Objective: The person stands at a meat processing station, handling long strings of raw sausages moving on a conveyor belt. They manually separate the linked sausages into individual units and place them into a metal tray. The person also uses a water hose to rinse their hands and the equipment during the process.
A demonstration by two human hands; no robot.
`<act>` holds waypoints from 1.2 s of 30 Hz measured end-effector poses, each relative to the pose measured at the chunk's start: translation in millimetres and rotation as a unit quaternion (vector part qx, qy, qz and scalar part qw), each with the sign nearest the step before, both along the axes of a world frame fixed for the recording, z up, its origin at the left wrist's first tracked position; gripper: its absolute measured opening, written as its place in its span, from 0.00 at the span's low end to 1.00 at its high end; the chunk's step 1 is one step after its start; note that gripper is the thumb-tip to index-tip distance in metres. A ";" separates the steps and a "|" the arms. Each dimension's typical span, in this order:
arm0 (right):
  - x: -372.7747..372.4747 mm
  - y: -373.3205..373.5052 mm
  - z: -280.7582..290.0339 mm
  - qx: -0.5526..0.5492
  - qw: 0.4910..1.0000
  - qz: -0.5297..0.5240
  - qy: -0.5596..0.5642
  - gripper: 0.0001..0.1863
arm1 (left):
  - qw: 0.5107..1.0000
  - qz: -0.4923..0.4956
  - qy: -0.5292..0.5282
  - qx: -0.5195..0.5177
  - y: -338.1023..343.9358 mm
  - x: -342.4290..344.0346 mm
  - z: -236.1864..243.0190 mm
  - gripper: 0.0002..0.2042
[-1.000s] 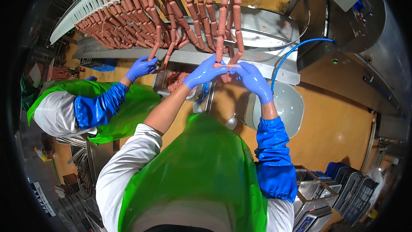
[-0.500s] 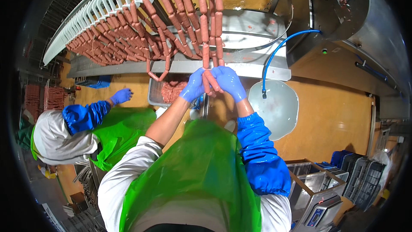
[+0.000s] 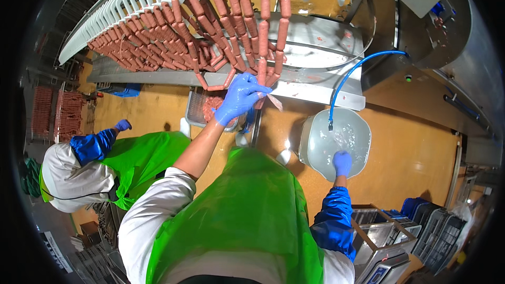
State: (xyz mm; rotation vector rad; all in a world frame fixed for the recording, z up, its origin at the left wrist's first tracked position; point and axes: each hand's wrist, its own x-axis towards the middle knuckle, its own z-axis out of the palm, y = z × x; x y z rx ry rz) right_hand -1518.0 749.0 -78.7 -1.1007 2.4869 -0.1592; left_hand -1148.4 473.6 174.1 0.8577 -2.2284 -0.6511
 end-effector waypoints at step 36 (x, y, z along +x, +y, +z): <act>182.9 -211.4 246.7 -0.338 0.904 0.239 -0.109 0.09 | 0.903 0.072 0.234 0.352 2.2 -45.9 -44.2 0.15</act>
